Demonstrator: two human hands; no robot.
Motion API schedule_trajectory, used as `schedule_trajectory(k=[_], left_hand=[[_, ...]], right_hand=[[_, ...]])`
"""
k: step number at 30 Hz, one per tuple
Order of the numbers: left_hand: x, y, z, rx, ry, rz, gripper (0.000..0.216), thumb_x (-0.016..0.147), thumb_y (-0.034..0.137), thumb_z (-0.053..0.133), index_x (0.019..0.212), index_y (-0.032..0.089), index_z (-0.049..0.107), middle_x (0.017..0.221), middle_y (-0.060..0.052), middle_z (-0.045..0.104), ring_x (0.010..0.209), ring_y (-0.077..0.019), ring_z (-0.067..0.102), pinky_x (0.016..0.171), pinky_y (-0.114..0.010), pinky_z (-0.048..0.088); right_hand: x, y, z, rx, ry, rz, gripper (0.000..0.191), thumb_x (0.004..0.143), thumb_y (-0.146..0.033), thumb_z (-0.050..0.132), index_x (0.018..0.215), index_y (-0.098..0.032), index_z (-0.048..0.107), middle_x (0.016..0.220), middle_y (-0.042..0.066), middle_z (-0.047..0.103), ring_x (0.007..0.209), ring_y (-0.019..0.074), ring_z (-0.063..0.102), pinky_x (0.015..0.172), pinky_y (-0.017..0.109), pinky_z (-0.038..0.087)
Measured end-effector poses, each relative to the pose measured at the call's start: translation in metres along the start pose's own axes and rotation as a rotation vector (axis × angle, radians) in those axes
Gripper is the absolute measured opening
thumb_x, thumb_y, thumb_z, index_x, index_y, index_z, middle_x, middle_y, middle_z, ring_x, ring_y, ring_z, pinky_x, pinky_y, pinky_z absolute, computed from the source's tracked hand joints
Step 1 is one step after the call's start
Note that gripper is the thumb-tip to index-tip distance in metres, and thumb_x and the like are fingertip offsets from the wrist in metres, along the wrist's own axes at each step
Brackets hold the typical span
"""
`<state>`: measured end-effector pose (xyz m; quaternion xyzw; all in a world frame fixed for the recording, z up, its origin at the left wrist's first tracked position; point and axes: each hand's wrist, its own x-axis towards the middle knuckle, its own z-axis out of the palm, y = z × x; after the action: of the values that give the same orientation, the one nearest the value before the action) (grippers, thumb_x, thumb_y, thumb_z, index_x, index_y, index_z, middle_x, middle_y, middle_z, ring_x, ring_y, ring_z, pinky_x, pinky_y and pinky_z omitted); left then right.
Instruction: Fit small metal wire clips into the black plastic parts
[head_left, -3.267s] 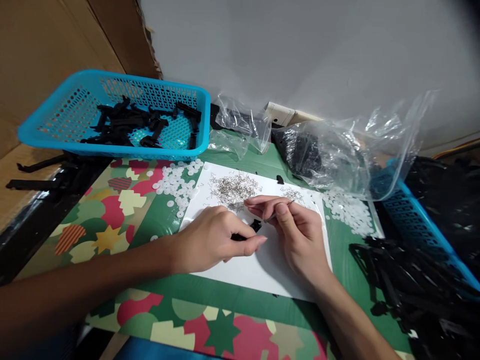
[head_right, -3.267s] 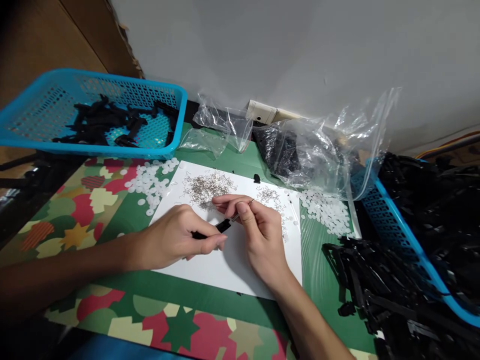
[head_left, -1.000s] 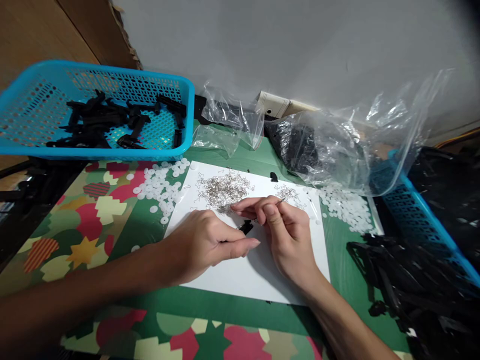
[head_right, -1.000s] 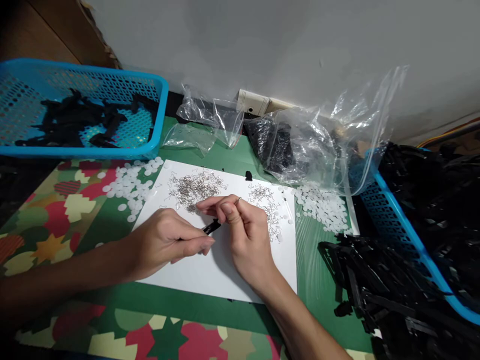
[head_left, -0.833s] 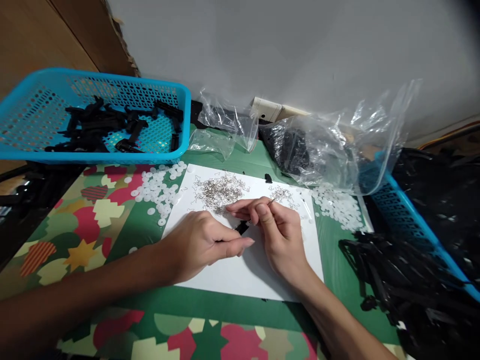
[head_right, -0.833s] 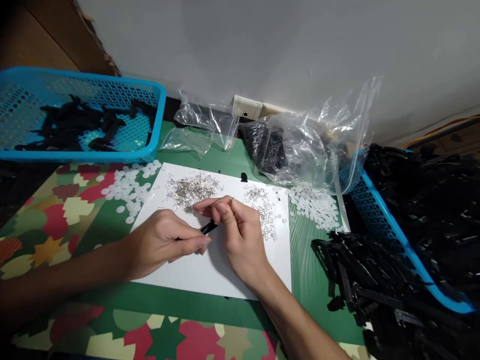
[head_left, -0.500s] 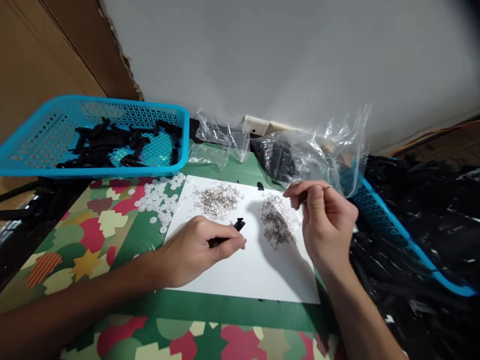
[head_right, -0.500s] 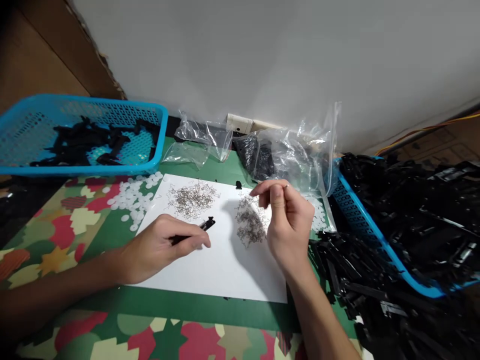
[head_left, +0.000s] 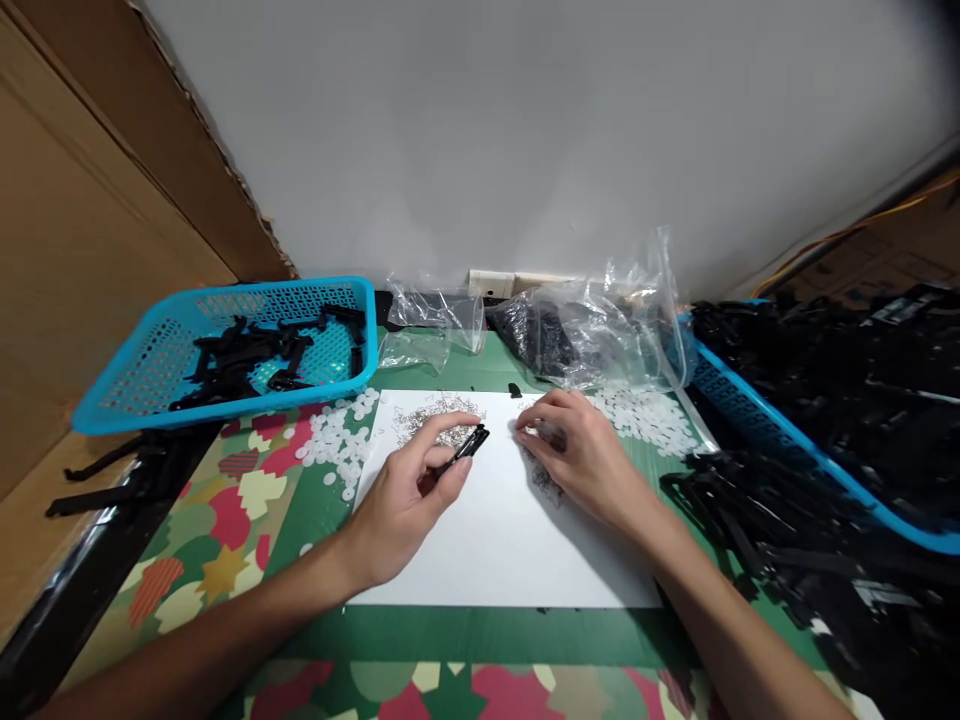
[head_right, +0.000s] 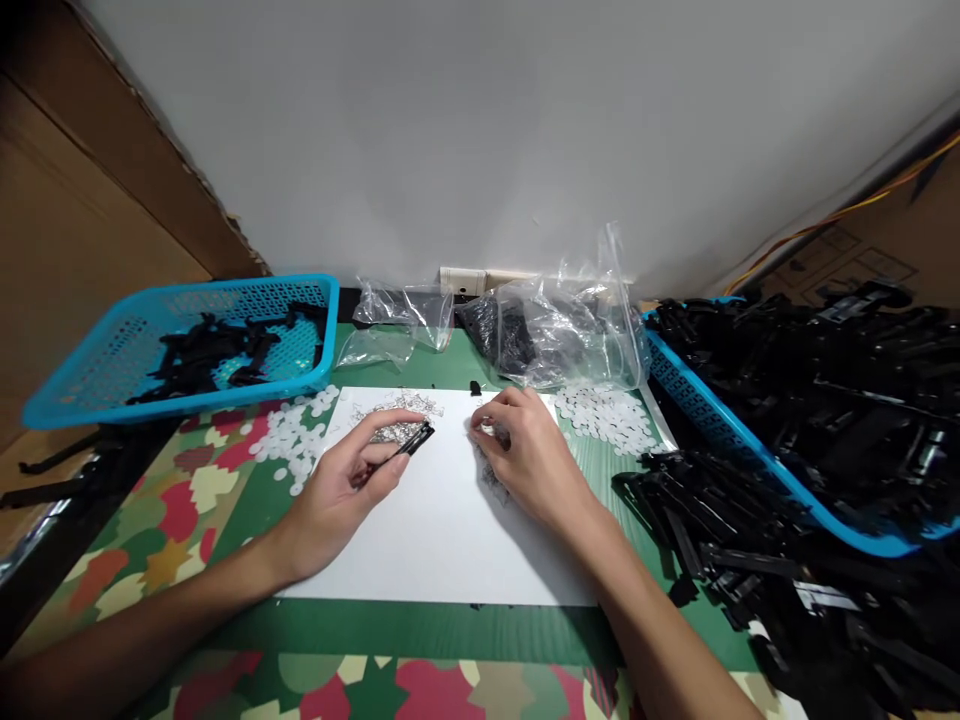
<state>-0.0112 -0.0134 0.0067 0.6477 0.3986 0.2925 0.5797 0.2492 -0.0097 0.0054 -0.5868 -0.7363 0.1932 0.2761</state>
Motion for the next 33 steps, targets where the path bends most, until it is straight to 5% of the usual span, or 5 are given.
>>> schedule_trajectory(k=[8,11,17,25,33], left_hand=[[0.000,0.004,-0.001,-0.030,-0.035,0.012,0.042,0.109,0.047,0.053,0.147,0.026,0.051,0.071,0.008,0.033,0.063,-0.0122,0.031,0.059,-0.026,0.024],[0.001,0.003,-0.002,-0.056,-0.043,0.005,0.042,0.109,0.046,0.054,0.146,0.026,0.052,0.071,0.008,0.035,0.063,-0.0120,0.032,0.059,-0.026,0.025],[0.002,0.000,-0.003,-0.077,-0.050,0.005,0.041,0.108,0.049,0.055,0.142,0.024,0.054,0.070,0.008,0.035,0.063,-0.0122,0.032,0.058,-0.027,0.024],[0.003,-0.001,-0.003,-0.065,-0.048,-0.005,0.038,0.109,0.048,0.054,0.139,0.025,0.055,0.069,0.008,0.034,0.062,-0.0123,0.031,0.059,-0.027,0.023],[0.003,-0.004,-0.001,-0.057,-0.017,0.005,0.042,0.108,0.048,0.055,0.144,0.027,0.052,0.072,0.007,0.036,0.063,-0.0126,0.033,0.058,-0.025,0.025]], right_hand=[[0.000,-0.004,0.005,-0.100,-0.061,-0.030,0.018,0.106,-0.017,0.051,0.099,-0.022,0.067,0.111,0.011,0.068,0.103,0.0306,0.055,0.086,0.045,0.047],[-0.002,-0.007,-0.002,0.009,-0.036,-0.023,0.016,0.107,-0.018,0.046,0.100,-0.023,0.060,0.110,0.010,0.066,0.101,0.0276,0.054,0.086,0.042,0.045],[0.000,-0.005,-0.013,0.352,0.000,0.141,0.010,0.106,-0.030,0.054,0.100,-0.024,0.060,0.083,0.001,0.059,0.067,0.0173,0.047,0.061,0.032,0.035],[0.000,-0.007,-0.004,-0.020,-0.012,0.021,0.011,0.103,-0.028,0.065,0.102,-0.026,0.075,0.109,0.007,0.073,0.105,0.0286,0.062,0.087,0.042,0.048],[-0.001,-0.007,0.005,-0.072,0.016,-0.035,0.012,0.099,-0.022,0.072,0.096,-0.025,0.083,0.101,0.008,0.074,0.099,0.0287,0.061,0.084,0.043,0.051]])
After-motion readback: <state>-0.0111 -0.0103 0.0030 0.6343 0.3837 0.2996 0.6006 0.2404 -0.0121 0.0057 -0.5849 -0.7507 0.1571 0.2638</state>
